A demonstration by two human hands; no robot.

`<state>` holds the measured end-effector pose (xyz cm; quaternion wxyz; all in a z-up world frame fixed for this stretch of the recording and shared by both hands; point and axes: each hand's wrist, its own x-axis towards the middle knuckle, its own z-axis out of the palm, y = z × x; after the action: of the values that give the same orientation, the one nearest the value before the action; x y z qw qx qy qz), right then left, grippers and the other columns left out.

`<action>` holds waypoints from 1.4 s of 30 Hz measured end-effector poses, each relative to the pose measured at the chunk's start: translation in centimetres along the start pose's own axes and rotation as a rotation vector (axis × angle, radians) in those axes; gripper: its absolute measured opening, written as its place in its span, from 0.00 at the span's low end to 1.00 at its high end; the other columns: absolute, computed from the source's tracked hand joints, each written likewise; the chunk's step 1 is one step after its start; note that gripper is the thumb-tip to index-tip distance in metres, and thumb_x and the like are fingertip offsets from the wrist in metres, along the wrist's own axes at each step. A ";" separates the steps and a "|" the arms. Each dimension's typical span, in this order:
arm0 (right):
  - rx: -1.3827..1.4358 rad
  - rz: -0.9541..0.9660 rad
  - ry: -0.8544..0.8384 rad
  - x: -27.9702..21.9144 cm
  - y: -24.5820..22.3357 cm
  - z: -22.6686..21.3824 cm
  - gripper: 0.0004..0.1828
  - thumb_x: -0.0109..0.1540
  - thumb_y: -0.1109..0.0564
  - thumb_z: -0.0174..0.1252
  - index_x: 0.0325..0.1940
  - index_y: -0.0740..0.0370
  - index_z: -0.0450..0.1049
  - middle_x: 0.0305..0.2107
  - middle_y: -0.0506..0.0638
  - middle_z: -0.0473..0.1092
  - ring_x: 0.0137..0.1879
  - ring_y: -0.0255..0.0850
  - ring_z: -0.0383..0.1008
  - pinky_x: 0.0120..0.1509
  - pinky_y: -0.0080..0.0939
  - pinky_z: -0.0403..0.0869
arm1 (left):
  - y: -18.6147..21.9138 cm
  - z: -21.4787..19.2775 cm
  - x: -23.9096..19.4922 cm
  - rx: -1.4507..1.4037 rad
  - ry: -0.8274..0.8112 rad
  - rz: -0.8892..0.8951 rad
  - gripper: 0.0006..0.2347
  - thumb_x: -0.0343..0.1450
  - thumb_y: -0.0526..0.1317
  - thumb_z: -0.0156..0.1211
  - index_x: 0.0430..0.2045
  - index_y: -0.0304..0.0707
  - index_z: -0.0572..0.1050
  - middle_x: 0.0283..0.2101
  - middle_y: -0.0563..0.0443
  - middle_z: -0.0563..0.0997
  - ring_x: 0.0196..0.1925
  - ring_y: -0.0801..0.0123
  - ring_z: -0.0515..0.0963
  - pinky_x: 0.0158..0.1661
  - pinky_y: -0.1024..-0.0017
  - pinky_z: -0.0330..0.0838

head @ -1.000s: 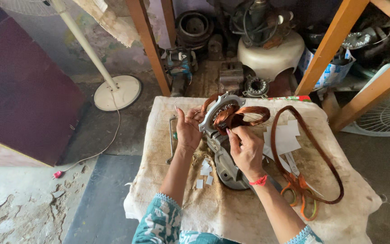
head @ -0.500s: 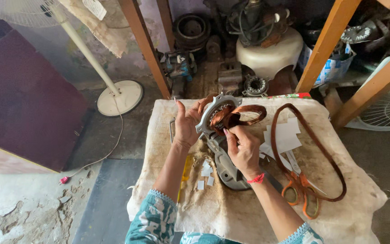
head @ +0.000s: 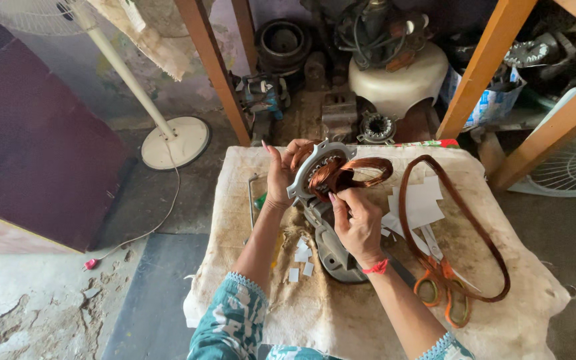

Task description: The person winds a copper wire around a motor stator held in a bench vise. They repeatedly wrap the wire by hand, adjusting the coil and the stator to fit the windings into the slots.

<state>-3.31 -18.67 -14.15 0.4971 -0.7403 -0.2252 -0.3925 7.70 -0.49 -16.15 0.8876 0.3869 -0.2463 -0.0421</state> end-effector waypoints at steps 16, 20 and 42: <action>0.000 0.023 -0.061 0.6 -0.8 -0.6 0.05 0.64 0.64 0.63 0.35 0.65 0.73 0.25 0.55 0.71 0.28 0.47 0.72 0.33 0.43 0.67 | 0.9 -2.2 -4.8 0.026 0.481 -0.060 0.25 0.74 0.60 0.45 0.45 0.34 0.76 0.45 0.46 0.83 0.47 0.65 0.82 0.47 0.68 0.76; -0.066 0.000 -0.051 1.1 -1.5 -0.7 0.05 0.65 0.64 0.63 0.36 0.66 0.74 0.27 0.57 0.72 0.30 0.49 0.74 0.33 0.44 0.68 | 3.0 -2.6 -4.1 0.953 0.850 -0.306 0.15 0.65 0.41 0.68 0.45 0.43 0.78 0.53 0.48 0.72 0.46 0.62 0.80 0.37 0.60 0.82; -0.192 -0.025 -0.087 1.4 -1.6 -0.4 0.06 0.63 0.63 0.64 0.33 0.65 0.73 0.28 0.56 0.73 0.32 0.54 0.73 0.35 0.49 0.68 | 1.9 -7.7 4.6 0.482 -0.324 -0.416 0.08 0.66 0.30 0.72 0.37 0.32 0.83 0.35 0.56 0.82 0.35 0.80 0.77 0.36 0.81 0.72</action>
<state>-3.79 -18.46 -11.99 0.4087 -0.7979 -0.2173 -0.3860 15.08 4.73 -17.43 0.6928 0.6153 -0.3025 -0.2234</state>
